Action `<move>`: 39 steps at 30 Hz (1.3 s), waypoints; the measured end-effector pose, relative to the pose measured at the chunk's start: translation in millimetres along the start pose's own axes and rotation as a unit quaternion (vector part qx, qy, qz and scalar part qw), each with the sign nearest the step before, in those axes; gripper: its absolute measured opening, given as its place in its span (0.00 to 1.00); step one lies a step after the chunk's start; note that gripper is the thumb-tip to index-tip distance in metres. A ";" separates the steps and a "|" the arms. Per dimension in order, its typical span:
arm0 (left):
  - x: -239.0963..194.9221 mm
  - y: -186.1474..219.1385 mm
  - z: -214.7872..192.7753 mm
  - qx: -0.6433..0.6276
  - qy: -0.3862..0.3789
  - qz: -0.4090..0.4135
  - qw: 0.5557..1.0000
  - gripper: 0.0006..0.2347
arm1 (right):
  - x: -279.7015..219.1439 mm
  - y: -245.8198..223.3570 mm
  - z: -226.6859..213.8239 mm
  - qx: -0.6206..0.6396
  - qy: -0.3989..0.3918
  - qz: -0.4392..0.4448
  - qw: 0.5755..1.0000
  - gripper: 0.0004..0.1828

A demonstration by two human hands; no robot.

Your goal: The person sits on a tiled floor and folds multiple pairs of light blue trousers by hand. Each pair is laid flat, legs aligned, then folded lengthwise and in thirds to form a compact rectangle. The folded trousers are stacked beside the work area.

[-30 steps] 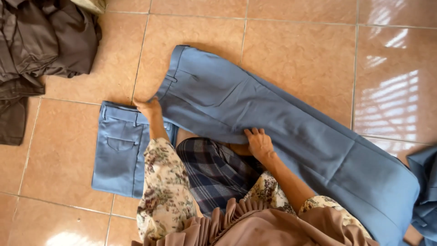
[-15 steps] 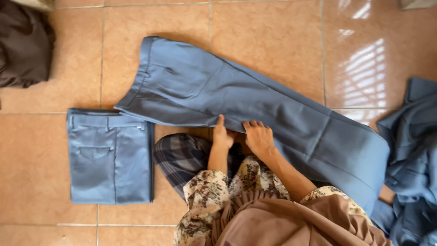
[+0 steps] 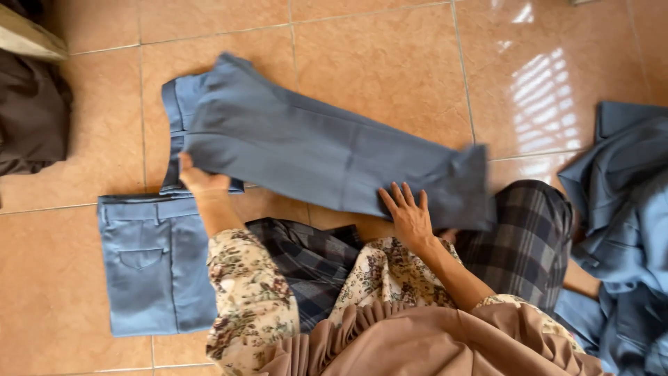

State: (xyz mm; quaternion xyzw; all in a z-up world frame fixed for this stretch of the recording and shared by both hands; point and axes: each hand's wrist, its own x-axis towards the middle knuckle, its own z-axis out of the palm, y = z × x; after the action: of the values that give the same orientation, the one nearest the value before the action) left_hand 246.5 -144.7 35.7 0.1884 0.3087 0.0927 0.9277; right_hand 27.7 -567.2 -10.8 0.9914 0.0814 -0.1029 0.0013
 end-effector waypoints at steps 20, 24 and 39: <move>-133.4 -178.9 -33.0 0.798 -0.089 0.304 0.513 0.13 | 27.6 120.7 34.2 0.253 0.063 0.395 0.881 0.44; -153.3 -231.8 -106.0 0.862 -0.188 0.008 0.472 0.13 | 29.6 118.4 21.0 0.334 -0.004 0.456 0.825 0.52; -164.8 -235.2 -91.0 0.541 -0.098 -0.382 0.743 0.30 | 37.8 134.1 11.7 0.615 0.156 0.396 0.663 0.17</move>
State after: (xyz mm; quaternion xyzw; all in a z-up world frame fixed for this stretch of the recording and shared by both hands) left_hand 73.7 -380.0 -38.6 0.5331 0.2607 -0.4707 0.6529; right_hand 83.5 -693.6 -31.8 0.7068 -0.4022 0.0364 -0.5809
